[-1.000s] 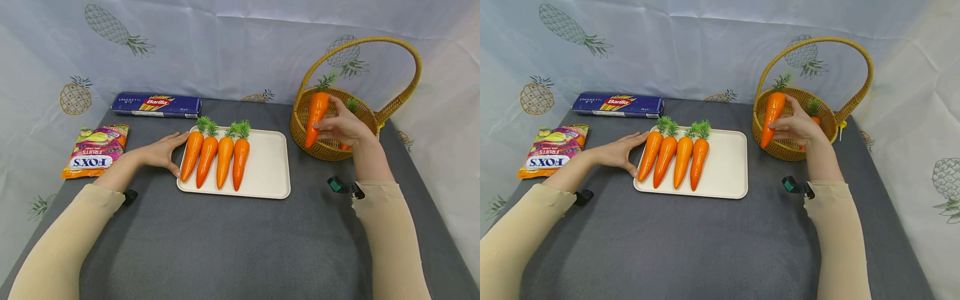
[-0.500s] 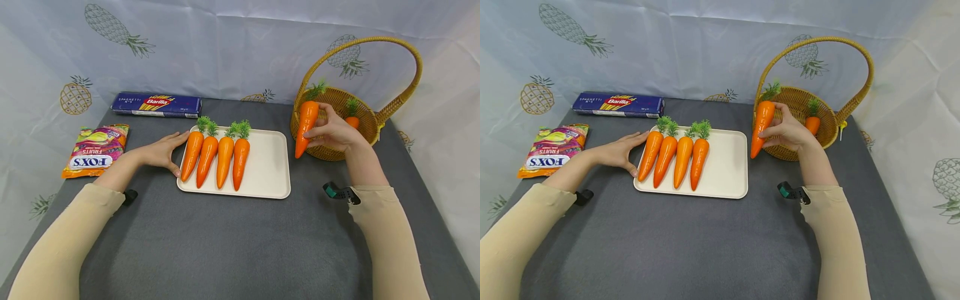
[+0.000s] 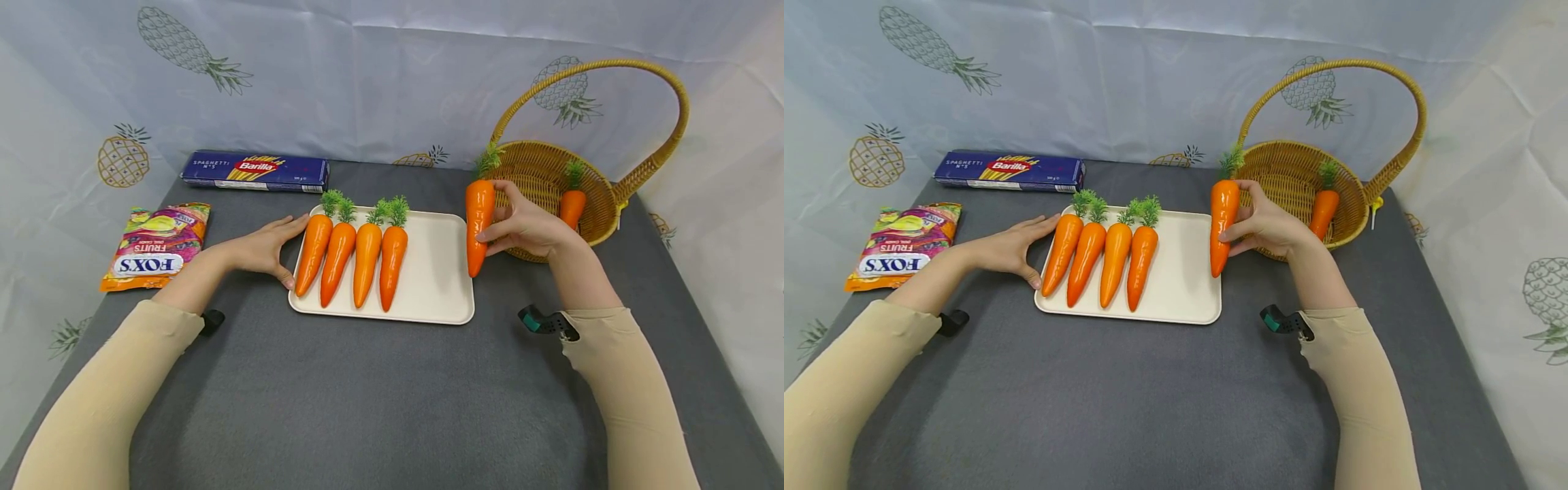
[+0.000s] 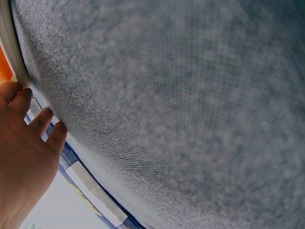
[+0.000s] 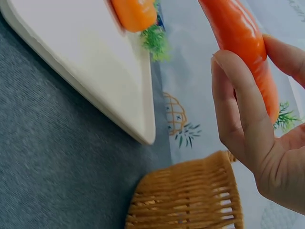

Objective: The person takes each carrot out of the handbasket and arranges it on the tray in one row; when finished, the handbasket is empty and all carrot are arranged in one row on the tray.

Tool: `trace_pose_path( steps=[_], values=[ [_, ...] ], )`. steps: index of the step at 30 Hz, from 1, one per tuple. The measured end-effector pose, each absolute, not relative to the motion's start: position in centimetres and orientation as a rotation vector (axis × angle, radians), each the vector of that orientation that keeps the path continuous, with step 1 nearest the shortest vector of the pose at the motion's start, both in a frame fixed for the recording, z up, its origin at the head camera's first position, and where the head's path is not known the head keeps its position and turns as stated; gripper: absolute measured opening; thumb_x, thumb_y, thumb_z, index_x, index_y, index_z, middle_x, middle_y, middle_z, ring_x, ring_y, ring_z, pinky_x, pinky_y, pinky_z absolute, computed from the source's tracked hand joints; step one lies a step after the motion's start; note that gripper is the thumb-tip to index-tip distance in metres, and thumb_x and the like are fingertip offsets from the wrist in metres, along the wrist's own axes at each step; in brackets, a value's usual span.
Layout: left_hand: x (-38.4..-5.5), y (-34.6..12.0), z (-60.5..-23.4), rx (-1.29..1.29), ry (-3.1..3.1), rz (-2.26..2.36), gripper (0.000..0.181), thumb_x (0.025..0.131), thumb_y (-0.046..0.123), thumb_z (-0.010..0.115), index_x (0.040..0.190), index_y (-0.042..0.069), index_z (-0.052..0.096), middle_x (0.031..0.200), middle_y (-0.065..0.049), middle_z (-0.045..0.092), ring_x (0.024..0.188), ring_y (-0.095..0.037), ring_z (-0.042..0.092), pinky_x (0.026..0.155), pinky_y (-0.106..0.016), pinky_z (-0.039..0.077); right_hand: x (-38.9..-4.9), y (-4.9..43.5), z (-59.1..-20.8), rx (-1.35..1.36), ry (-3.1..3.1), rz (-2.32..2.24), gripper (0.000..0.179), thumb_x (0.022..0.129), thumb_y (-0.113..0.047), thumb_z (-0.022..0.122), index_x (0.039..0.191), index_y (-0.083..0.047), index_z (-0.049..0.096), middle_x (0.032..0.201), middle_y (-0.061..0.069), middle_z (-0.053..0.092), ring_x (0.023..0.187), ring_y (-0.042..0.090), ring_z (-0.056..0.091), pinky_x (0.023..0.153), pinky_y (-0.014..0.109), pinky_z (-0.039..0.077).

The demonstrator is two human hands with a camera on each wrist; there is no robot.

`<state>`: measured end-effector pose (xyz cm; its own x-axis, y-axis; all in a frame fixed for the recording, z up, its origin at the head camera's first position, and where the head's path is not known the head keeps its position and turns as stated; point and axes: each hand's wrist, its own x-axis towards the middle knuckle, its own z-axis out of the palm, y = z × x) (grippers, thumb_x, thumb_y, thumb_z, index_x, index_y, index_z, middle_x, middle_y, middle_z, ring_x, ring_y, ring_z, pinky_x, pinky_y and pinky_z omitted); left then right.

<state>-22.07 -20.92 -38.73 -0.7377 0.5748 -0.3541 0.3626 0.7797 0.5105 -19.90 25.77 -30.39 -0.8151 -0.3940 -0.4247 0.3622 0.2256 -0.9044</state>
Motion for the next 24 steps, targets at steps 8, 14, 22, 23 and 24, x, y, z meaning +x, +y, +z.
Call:
trace_pose_path(
  steps=[8, 14, 22, 23, 24],
  values=[
    [-22.1, -20.9, -38.7, 0.7, 2.468, 0.567, 0.135, 0.062, 0.048, 0.09, 0.16, 0.008, 0.007, 0.169, -0.015, 0.004, 0.154, -0.046, -0.002, 0.121, -0.069, 0.007, -19.9, 24.4, -31.5, -0.043, 1.919, -1.583, 0.098, 0.089, 0.007, 0.063, 0.153, -0.027, -0.002, 0.131, 0.02, 0.053, 0.094, 0.02, 0.071, 0.079, 0.045, 0.062],
    [-22.1, -20.9, -38.6, 0.693, 2.464, 0.567, 0.135, 0.062, 0.048, 0.09, 0.16, 0.009, 0.006, 0.169, -0.015, 0.003, 0.154, -0.045, -0.002, 0.12, -0.069, 0.006, -20.0, 23.6, -32.7, -0.043, 1.925, -1.559, 0.1, 0.087, 0.005, 0.066, 0.155, -0.025, 0.0, 0.126, 0.014, 0.054, 0.098, 0.021, 0.069, 0.079, 0.046, 0.062],
    [-22.1, -20.9, -38.5, 0.685, 2.458, 0.571, 0.135, 0.062, 0.048, 0.09, 0.16, 0.01, 0.006, 0.169, -0.014, 0.003, 0.154, -0.045, -0.003, 0.12, -0.07, 0.006, -20.0, 22.3, -34.1, -0.045, 1.912, -1.524, 0.095, 0.085, 0.005, 0.067, 0.151, -0.023, 0.006, 0.125, 0.017, 0.052, 0.093, 0.022, 0.07, 0.078, 0.046, 0.062],
    [-22.1, -20.9, -38.5, 0.684, 2.457, 0.57, 0.135, 0.062, 0.048, 0.09, 0.16, 0.01, 0.006, 0.169, -0.014, 0.003, 0.154, -0.045, -0.003, 0.12, -0.07, 0.006, -20.0, 22.1, -34.3, -0.047, 1.914, -1.513, 0.095, 0.085, 0.004, 0.067, 0.151, -0.023, 0.005, 0.125, 0.016, 0.052, 0.092, 0.022, 0.07, 0.077, 0.045, 0.062],
    [-22.1, -20.9, -38.5, 0.683, 2.457, 0.571, 0.135, 0.062, 0.048, 0.09, 0.16, 0.01, 0.006, 0.169, -0.014, 0.003, 0.154, -0.045, -0.003, 0.12, -0.07, 0.006, -20.0, 22.0, -34.4, -0.049, 1.915, -1.506, 0.095, 0.085, 0.003, 0.068, 0.151, -0.023, 0.005, 0.125, 0.017, 0.052, 0.091, 0.022, 0.071, 0.078, 0.045, 0.062]
  ],
)
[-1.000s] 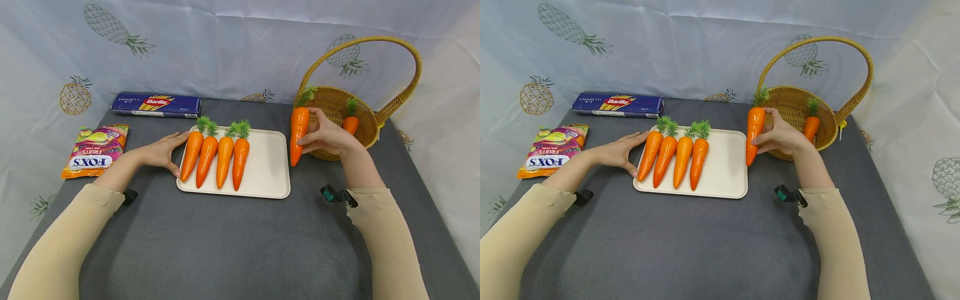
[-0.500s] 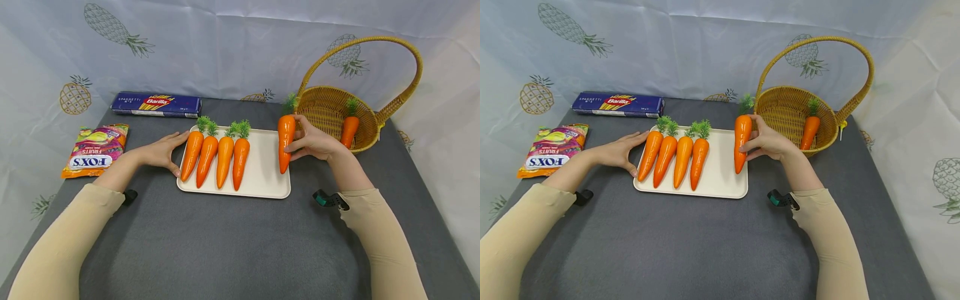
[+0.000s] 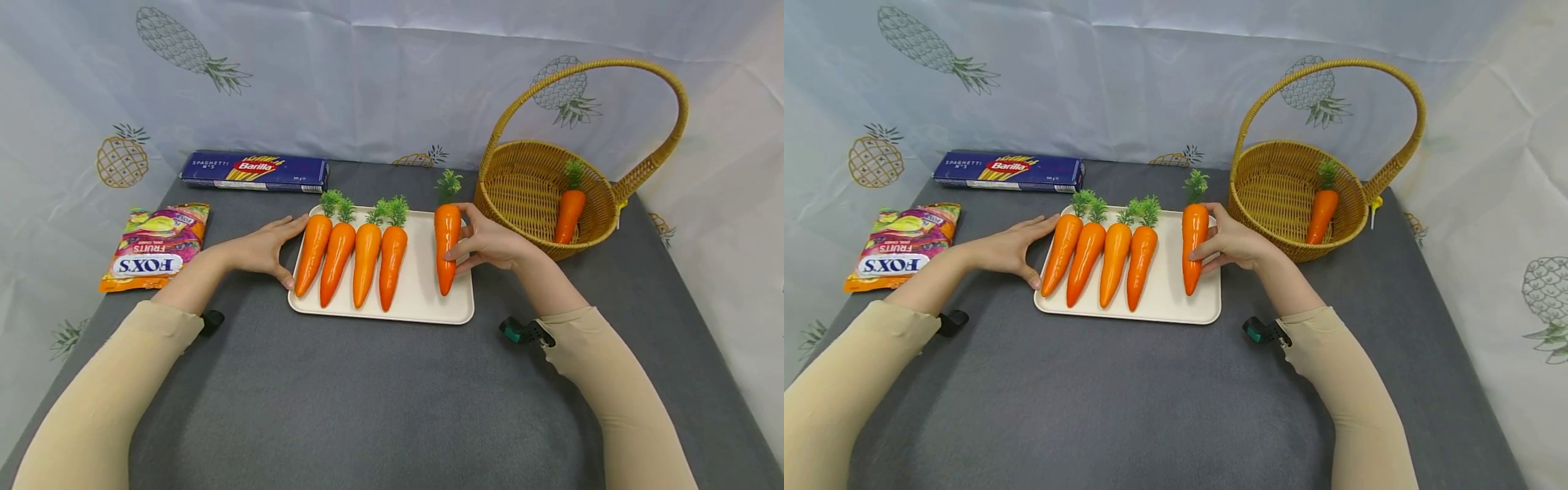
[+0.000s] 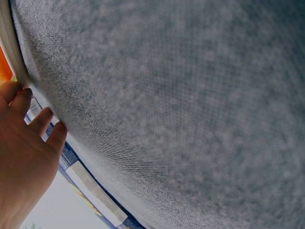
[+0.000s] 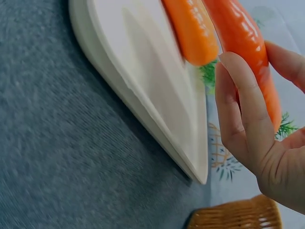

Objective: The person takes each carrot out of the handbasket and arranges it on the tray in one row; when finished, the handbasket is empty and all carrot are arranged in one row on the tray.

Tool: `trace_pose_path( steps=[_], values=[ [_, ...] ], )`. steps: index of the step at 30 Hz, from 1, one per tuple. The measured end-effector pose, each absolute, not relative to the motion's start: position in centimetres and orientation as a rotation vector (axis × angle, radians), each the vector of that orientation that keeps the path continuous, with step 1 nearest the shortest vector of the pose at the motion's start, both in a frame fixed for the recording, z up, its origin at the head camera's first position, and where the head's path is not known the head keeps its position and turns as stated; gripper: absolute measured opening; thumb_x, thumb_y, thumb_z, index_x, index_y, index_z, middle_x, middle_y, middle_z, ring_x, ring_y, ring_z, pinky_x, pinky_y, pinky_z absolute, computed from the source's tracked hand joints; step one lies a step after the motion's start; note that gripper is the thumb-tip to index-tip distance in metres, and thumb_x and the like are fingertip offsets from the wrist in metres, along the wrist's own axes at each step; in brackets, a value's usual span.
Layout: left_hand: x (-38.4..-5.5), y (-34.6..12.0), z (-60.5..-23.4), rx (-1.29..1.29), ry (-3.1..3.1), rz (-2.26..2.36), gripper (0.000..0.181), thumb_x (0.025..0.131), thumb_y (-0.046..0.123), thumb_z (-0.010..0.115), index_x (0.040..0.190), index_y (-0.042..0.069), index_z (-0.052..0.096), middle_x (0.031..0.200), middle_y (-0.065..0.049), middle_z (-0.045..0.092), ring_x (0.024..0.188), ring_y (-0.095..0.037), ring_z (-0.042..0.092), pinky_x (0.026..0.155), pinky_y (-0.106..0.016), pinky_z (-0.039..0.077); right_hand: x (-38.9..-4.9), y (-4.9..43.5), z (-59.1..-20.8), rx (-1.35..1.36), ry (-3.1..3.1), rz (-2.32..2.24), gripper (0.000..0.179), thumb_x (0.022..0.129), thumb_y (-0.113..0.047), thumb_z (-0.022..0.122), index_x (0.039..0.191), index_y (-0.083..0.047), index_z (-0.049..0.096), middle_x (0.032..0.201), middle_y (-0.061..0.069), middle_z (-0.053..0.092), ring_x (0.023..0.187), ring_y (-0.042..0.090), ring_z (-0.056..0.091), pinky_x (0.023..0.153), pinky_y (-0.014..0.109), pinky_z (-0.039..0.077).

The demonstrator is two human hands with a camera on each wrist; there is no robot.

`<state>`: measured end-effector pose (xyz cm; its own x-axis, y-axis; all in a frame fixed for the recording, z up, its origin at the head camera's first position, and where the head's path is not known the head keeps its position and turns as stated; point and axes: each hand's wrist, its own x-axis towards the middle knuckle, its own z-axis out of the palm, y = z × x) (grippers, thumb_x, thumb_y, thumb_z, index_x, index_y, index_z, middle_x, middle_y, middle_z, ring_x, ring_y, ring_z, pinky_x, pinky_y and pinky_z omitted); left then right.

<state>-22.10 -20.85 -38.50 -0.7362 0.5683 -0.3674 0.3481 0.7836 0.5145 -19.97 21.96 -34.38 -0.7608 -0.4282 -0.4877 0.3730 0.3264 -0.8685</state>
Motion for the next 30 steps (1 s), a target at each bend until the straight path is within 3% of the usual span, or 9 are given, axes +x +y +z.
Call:
trace_pose_path(
  steps=[11, 30],
  values=[
    [-22.0, -20.8, -38.6, 0.696, 2.47, 0.572, 0.135, 0.061, 0.047, 0.091, 0.16, 0.008, 0.008, 0.169, -0.015, 0.005, 0.154, -0.046, -0.001, 0.121, -0.069, 0.007, -20.0, 20.4, -35.7, -0.019, 1.886, -1.477, 0.099, 0.086, 0.002, 0.069, 0.153, -0.023, 0.0, 0.119, 0.016, 0.052, 0.076, 0.022, 0.072, 0.075, 0.042, 0.063],
    [-22.0, -20.8, -38.6, 0.708, 2.47, 0.585, 0.135, 0.061, 0.045, 0.092, 0.159, 0.006, 0.008, 0.168, -0.016, 0.005, 0.154, -0.047, -0.001, 0.12, -0.07, 0.007, -19.6, 18.0, -37.0, -0.019, 1.899, -1.432, 0.1, 0.082, 0.006, 0.07, 0.15, -0.025, 0.003, 0.111, 0.017, 0.052, 0.076, 0.022, 0.071, 0.068, 0.04, 0.063]
  ],
)
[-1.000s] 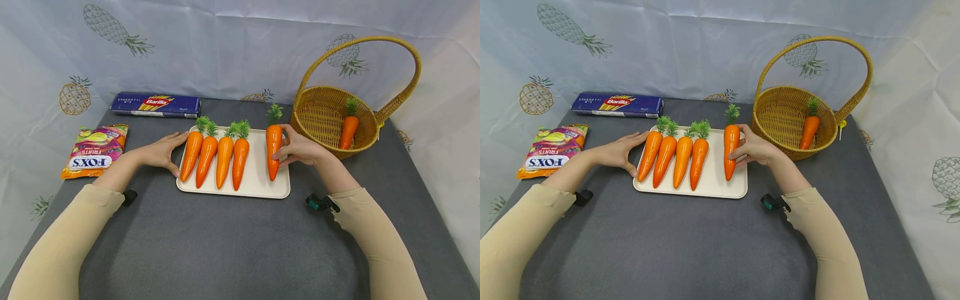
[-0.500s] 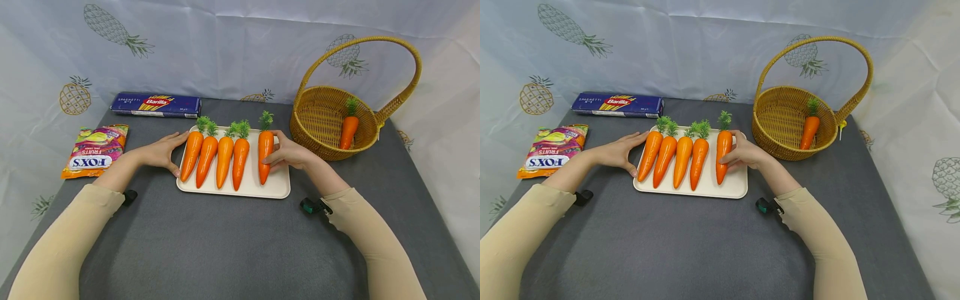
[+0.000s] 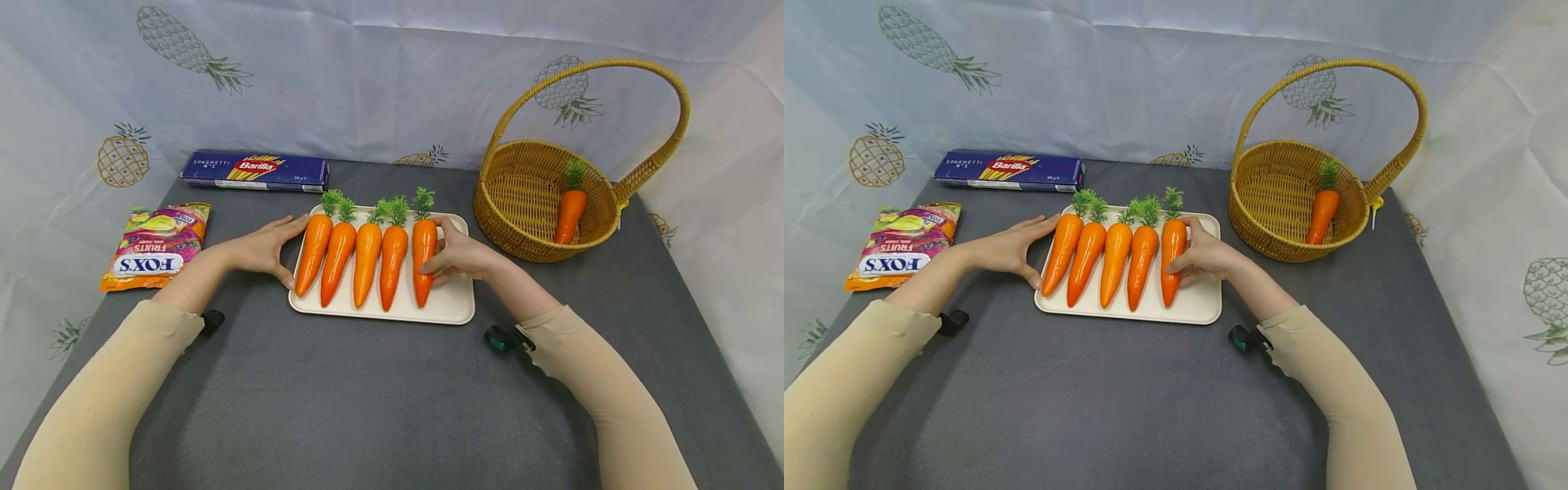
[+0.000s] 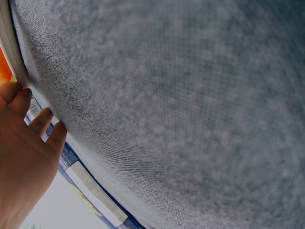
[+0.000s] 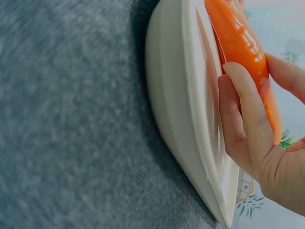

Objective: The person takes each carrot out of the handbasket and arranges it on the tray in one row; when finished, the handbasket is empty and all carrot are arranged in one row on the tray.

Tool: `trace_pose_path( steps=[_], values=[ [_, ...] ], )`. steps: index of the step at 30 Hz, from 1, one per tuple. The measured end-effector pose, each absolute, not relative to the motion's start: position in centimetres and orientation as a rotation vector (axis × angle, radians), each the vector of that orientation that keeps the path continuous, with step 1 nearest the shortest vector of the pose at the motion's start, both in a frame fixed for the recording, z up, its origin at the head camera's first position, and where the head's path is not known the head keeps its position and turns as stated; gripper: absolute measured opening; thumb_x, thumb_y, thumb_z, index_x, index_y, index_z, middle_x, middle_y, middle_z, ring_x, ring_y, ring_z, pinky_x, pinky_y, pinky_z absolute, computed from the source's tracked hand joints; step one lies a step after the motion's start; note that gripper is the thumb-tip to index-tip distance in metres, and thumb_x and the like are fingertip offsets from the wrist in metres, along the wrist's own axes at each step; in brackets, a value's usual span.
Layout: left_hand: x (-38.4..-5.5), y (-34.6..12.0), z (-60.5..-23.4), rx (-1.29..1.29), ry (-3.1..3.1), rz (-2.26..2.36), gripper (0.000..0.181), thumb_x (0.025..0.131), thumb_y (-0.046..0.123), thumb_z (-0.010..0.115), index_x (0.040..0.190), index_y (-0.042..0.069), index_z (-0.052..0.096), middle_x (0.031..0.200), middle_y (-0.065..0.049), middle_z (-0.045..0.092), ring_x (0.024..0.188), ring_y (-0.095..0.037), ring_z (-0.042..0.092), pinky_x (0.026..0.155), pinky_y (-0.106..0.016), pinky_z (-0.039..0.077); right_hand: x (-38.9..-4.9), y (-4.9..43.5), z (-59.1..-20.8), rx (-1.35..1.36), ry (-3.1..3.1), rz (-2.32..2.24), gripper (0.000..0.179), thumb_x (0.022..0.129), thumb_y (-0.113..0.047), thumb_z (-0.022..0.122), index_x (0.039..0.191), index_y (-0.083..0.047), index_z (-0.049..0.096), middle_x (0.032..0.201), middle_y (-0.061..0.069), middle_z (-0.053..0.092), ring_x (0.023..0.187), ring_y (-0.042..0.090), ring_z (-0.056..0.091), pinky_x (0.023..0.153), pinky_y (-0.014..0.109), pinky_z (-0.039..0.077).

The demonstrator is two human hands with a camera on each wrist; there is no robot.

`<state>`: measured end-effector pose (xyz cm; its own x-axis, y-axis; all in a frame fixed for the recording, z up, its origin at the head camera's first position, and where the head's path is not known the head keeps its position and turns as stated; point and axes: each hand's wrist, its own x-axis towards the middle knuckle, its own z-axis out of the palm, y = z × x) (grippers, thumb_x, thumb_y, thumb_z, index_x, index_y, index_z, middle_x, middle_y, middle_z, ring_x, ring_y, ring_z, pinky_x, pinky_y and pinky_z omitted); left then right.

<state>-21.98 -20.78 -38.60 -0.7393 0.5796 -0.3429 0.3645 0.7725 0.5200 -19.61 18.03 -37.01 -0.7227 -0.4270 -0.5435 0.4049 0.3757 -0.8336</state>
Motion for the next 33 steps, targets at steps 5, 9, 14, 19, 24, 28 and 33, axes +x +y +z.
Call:
trace_pose_path(
  steps=[5, 9, 14, 19, 24, 28, 33],
  values=[
    [-21.99, -20.73, -38.57, 0.702, 2.467, 0.586, 0.135, 0.061, 0.046, 0.091, 0.16, 0.007, 0.008, 0.168, -0.016, 0.005, 0.154, -0.047, -0.001, 0.12, -0.07, 0.007, -19.6, 17.66, -37.01, -0.007, 1.895, -1.428, 0.1, 0.083, 0.005, 0.07, 0.15, -0.024, 0.003, 0.116, 0.018, 0.052, 0.079, 0.022, 0.072, 0.069, 0.041, 0.063],
    [-22.02, -20.7, -38.55, 0.695, 2.466, 0.585, 0.135, 0.061, 0.046, 0.091, 0.16, 0.008, 0.008, 0.169, -0.015, 0.005, 0.154, -0.046, -0.001, 0.12, -0.07, 0.007, -19.49, 17.49, -36.99, -0.008, 1.905, -1.414, 0.097, 0.083, 0.004, 0.071, 0.149, -0.023, 0.005, 0.114, 0.018, 0.054, 0.078, 0.022, 0.072, 0.068, 0.04, 0.063],
    [-22.04, -20.72, -38.54, 0.686, 2.464, 0.576, 0.135, 0.062, 0.047, 0.091, 0.16, 0.009, 0.007, 0.169, -0.014, 0.004, 0.154, -0.046, -0.002, 0.12, -0.07, 0.006, -19.43, 17.41, -36.91, 0.0, 1.91, -1.409, 0.096, 0.083, 0.003, 0.072, 0.148, -0.022, 0.006, 0.112, 0.017, 0.054, 0.078, 0.021, 0.072, 0.068, 0.039, 0.063],
    [-22.02, -20.75, -38.5, 0.688, 2.462, 0.577, 0.135, 0.062, 0.046, 0.091, 0.16, 0.008, 0.007, 0.169, -0.015, 0.004, 0.154, -0.046, -0.002, 0.12, -0.07, 0.007, -19.37, 17.31, -36.8, -0.008, 1.934, -1.393, 0.095, 0.085, 0.0, 0.072, 0.149, -0.02, 0.005, 0.116, 0.017, 0.055, 0.075, 0.02, 0.072, 0.07, 0.039, 0.063],
    [-21.97, -20.7, -38.41, 0.698, 2.465, 0.575, 0.135, 0.061, 0.047, 0.091, 0.16, 0.007, 0.008, 0.169, -0.016, 0.004, 0.154, -0.046, -0.001, 0.12, -0.07, 0.007, -19.24, 17.2, -36.72, -0.025, 1.978, -1.364, 0.096, 0.084, -0.003, 0.074, 0.15, -0.018, 0.005, 0.12, 0.017, 0.056, 0.075, 0.018, 0.072, 0.073, 0.04, 0.063],
    [-22.0, -20.7, -38.4, 0.696, 2.464, 0.574, 0.135, 0.061, 0.047, 0.091, 0.16, 0.008, 0.008, 0.169, -0.015, 0.004, 0.154, -0.046, -0.001, 0.12, -0.07, 0.007, -19.18, 17.09, -36.72, -0.043, 2.018, -1.342, 0.098, 0.083, -0.003, 0.075, 0.151, -0.016, 0.005, 0.124, 0.02, 0.055, 0.08, 0.019, 0.072, 0.076, 0.04, 0.063],
    [-21.97, -20.65, -38.32, 0.695, 2.463, 0.577, 0.135, 0.061, 0.047, 0.091, 0.16, 0.007, 0.008, 0.169, -0.016, 0.005, 0.154, -0.046, -0.001, 0.12, -0.07, 0.007, -19.23, 16.95, -36.84, -0.027, 2.029, -1.342, 0.102, 0.083, -0.003, 0.076, 0.152, -0.016, 0.003, 0.126, 0.021, 0.053, 0.084, 0.018, 0.071, 0.078, 0.04, 0.063]
  ],
)
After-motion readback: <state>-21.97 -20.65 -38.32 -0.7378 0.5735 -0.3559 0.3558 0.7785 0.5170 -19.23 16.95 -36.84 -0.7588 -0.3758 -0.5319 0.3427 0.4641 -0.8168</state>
